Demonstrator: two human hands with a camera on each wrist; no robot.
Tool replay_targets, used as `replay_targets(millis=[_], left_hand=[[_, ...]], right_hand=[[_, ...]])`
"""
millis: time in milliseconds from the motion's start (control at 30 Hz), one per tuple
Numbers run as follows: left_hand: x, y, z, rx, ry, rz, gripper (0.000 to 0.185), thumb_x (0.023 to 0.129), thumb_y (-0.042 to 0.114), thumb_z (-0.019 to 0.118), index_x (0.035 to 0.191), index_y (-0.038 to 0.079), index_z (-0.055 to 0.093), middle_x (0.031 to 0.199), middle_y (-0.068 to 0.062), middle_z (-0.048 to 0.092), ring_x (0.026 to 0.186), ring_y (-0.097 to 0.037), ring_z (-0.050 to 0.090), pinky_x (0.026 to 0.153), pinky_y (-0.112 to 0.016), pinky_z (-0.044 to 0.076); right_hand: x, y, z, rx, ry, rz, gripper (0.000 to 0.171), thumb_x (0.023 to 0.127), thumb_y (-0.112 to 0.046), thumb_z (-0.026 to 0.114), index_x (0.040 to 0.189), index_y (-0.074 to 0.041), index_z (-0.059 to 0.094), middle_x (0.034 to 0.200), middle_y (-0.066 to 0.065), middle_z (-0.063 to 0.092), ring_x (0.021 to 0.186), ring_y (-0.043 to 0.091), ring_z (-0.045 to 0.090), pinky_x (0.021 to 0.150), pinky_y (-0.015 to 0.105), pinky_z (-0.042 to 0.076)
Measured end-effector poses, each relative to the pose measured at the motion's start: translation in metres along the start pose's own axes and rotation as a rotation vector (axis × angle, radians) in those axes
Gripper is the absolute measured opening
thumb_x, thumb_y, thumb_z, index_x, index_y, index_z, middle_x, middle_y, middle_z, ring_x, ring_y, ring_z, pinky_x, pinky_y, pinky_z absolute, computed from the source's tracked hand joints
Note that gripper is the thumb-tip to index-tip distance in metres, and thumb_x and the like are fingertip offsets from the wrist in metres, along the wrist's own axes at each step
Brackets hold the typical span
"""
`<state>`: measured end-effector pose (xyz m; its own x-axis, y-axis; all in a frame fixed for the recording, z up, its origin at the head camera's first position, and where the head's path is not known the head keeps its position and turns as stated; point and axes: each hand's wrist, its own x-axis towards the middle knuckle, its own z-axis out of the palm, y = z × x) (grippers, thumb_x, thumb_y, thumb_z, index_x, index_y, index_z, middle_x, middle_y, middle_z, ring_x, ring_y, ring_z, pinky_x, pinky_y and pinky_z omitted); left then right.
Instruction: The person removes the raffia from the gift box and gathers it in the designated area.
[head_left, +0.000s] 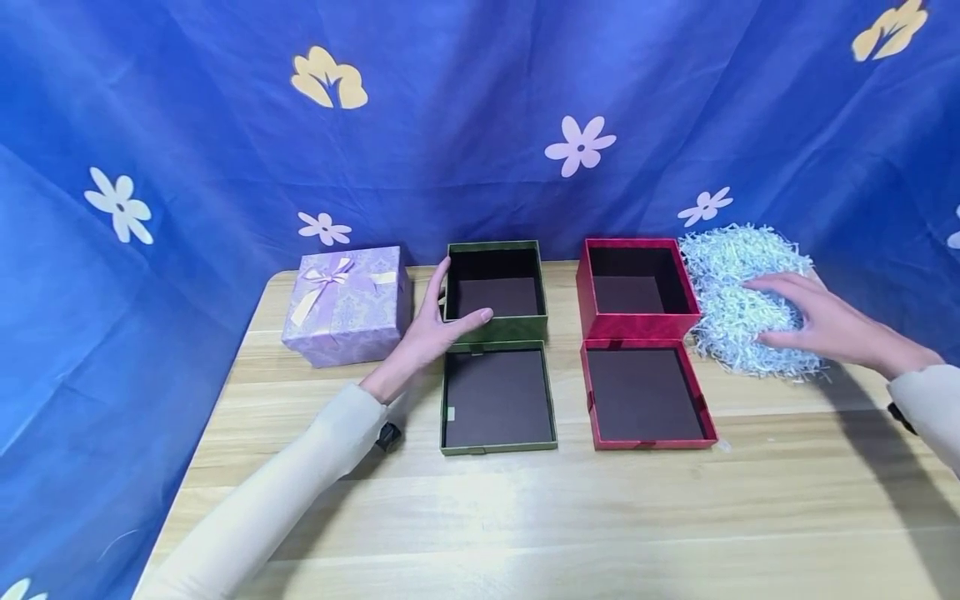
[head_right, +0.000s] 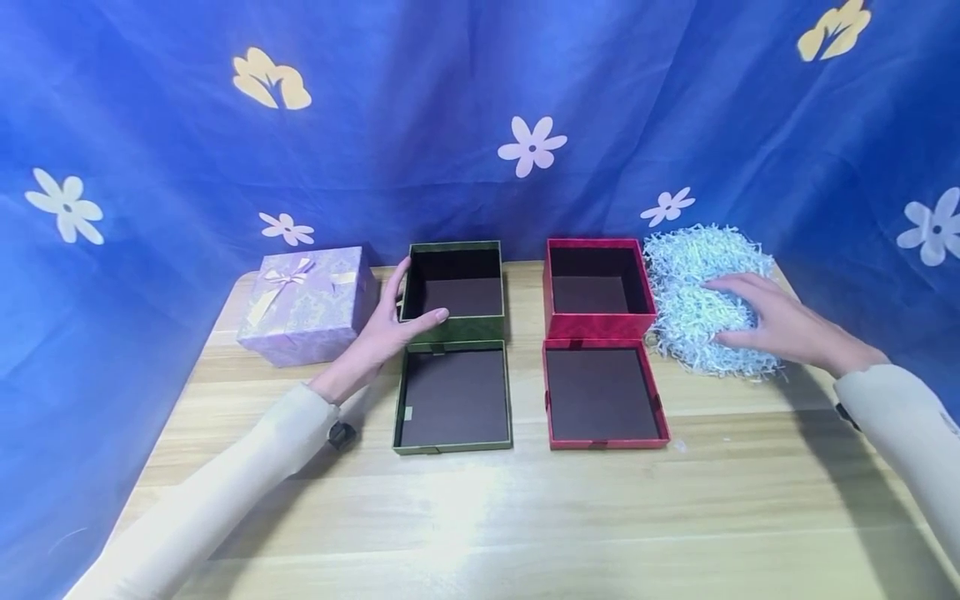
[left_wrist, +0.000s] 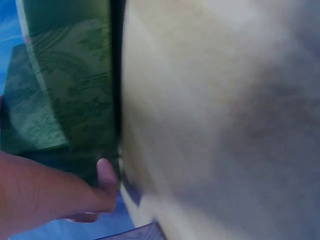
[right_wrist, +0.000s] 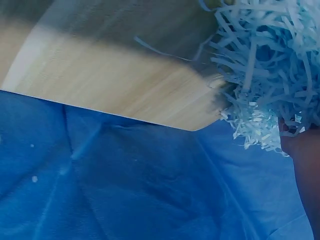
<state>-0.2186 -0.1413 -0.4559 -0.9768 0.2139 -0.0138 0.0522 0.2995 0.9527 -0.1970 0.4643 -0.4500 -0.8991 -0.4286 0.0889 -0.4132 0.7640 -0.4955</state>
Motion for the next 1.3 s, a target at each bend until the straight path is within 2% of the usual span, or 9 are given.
replay_targets(millis=[167, 300, 400, 533, 667, 833, 967, 1133, 1300], left_hand=[[-0.005, 0.009, -0.007, -0.042, -0.013, -0.058, 0.111, 0.093, 0.043, 0.089, 0.175, 0.046, 0.013, 0.181, -0.005, 0.008, 0.164, -0.033, 0.01, 0.126, -0.064, 0.021], [-0.008, 0.013, -0.012, -0.071, -0.03, -0.085, 0.109, 0.095, 0.036, 0.088, 0.175, 0.042, 0.015, 0.179, -0.012, 0.012, 0.162, -0.039, 0.017, 0.119, -0.064, 0.036], [-0.011, 0.015, -0.015, -0.095, -0.037, -0.094, 0.106, 0.096, 0.03, 0.087, 0.176, 0.036, 0.018, 0.178, -0.016, 0.015, 0.159, -0.043, 0.024, 0.117, -0.062, 0.041], [-0.015, 0.017, -0.017, -0.082, -0.038, -0.087, 0.103, 0.096, 0.026, 0.086, 0.176, 0.024, 0.021, 0.176, -0.018, 0.021, 0.158, -0.044, 0.028, 0.124, -0.058, 0.032], [-0.019, 0.019, -0.018, -0.065, -0.043, -0.083, 0.103, 0.096, 0.027, 0.086, 0.175, 0.016, 0.021, 0.176, -0.017, 0.022, 0.158, -0.042, 0.028, 0.125, -0.059, 0.03], [-0.025, 0.02, -0.019, -0.074, -0.044, -0.068, 0.103, 0.096, 0.026, 0.086, 0.175, 0.014, 0.021, 0.177, -0.018, 0.021, 0.159, -0.042, 0.027, 0.126, -0.061, 0.028], [-0.032, 0.022, -0.02, -0.072, -0.052, -0.062, 0.102, 0.097, 0.025, 0.085, 0.175, 0.016, 0.021, 0.177, -0.017, 0.02, 0.159, -0.042, 0.026, 0.126, -0.061, 0.028], [-0.039, 0.026, -0.024, -0.056, -0.057, -0.05, 0.1, 0.097, 0.028, 0.085, 0.175, 0.018, 0.023, 0.177, -0.016, 0.021, 0.157, -0.046, 0.03, 0.124, -0.063, 0.03], [-0.045, 0.031, -0.032, -0.024, -0.064, -0.024, 0.099, 0.096, 0.037, 0.085, 0.174, 0.02, 0.026, 0.176, -0.012, 0.025, 0.158, -0.038, 0.03, 0.123, -0.062, 0.033]], right_hand=[[-0.004, 0.002, 0.004, -0.027, 0.044, -0.03, 0.082, 0.088, -0.015, 0.093, 0.159, -0.008, 0.053, 0.163, 0.025, 0.044, 0.148, 0.054, 0.034, 0.116, 0.084, 0.02], [-0.01, -0.001, 0.007, -0.033, 0.092, -0.045, 0.084, 0.086, -0.014, 0.093, 0.16, -0.011, 0.054, 0.164, 0.024, 0.044, 0.151, 0.049, 0.034, 0.114, 0.087, 0.017], [-0.017, -0.004, 0.011, -0.031, 0.122, -0.029, 0.085, 0.086, -0.016, 0.092, 0.161, -0.012, 0.052, 0.166, 0.025, 0.041, 0.154, 0.045, 0.03, 0.112, 0.09, 0.013], [-0.025, -0.009, 0.016, -0.016, 0.139, 0.033, 0.085, 0.091, -0.021, 0.088, 0.165, -0.013, 0.048, 0.169, 0.024, 0.037, 0.159, 0.043, 0.023, 0.112, 0.091, 0.003], [-0.03, -0.015, 0.016, 0.031, 0.154, 0.099, 0.082, 0.098, -0.023, 0.08, 0.169, -0.013, 0.041, 0.173, 0.024, 0.031, 0.162, 0.043, 0.014, 0.11, 0.09, -0.008], [-0.034, -0.026, 0.018, 0.114, 0.166, 0.175, 0.079, 0.106, -0.025, 0.072, 0.174, -0.015, 0.03, 0.179, 0.018, 0.018, 0.165, 0.036, 0.004, 0.112, 0.089, 0.001], [-0.034, -0.035, 0.022, 0.13, 0.195, 0.223, 0.079, 0.109, -0.028, 0.068, 0.174, -0.014, 0.027, 0.178, 0.021, 0.018, 0.164, 0.041, 0.006, 0.114, 0.088, 0.004], [-0.031, -0.05, 0.024, 0.09, 0.259, 0.244, 0.077, 0.108, -0.031, 0.069, 0.172, -0.01, 0.032, 0.173, 0.03, 0.025, 0.159, 0.052, 0.015, 0.113, 0.088, 0.008], [-0.032, -0.071, 0.028, 0.026, 0.342, 0.261, 0.073, 0.105, -0.032, 0.072, 0.165, -0.003, 0.041, 0.17, 0.032, 0.029, 0.159, 0.052, 0.018, 0.112, 0.09, -0.001]])
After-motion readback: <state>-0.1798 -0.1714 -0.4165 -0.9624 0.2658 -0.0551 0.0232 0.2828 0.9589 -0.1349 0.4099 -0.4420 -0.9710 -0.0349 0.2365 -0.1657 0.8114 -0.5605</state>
